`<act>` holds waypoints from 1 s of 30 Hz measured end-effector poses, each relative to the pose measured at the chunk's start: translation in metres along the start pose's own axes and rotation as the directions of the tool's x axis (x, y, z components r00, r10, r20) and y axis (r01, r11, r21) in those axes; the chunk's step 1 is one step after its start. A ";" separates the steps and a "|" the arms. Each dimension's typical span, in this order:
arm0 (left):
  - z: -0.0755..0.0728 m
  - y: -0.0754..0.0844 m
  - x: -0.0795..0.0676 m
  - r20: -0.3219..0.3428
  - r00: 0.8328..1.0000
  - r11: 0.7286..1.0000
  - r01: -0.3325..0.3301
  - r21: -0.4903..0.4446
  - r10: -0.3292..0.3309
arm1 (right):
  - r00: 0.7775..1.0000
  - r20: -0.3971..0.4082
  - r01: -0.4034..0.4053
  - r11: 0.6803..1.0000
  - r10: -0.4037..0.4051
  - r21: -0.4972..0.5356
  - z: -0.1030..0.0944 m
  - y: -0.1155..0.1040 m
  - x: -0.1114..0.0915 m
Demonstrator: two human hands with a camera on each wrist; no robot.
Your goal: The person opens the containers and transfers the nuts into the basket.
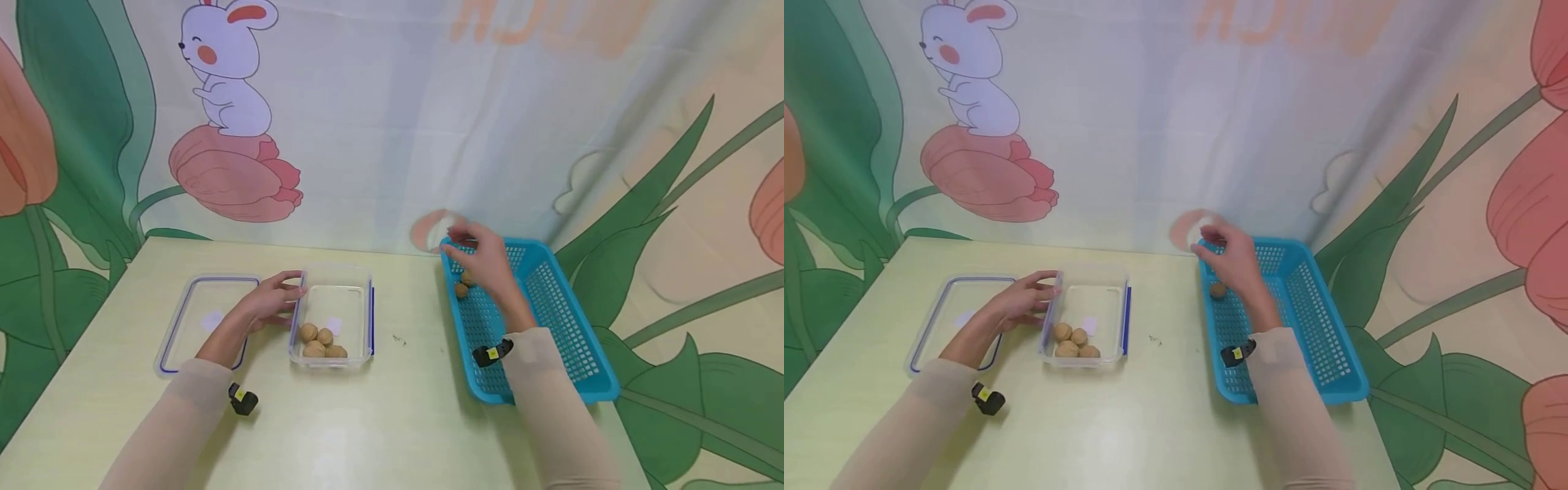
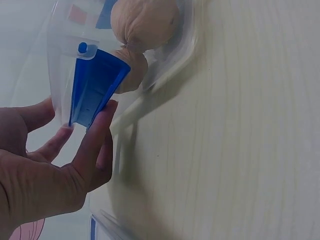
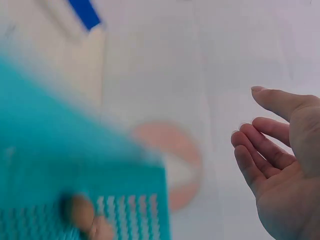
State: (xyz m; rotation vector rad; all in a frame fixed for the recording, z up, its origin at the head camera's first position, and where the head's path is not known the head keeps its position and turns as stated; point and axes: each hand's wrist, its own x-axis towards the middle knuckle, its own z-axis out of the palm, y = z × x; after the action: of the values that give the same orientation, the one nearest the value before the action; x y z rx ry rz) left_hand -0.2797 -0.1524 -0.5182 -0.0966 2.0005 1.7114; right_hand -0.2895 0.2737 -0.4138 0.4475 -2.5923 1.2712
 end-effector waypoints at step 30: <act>-0.002 0.000 -0.001 0.018 1.000 1.000 -0.012 -0.001 0.012 | 0.946 0.287 0.144 0.988 -0.153 0.053 0.187 -0.068 -0.011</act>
State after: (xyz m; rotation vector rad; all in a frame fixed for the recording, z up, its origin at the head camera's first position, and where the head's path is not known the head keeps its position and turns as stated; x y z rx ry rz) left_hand -0.2795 -0.1541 -0.5180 -0.0691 1.9914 1.7151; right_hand -0.2665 0.0870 -0.4801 0.8798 -2.7094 1.2804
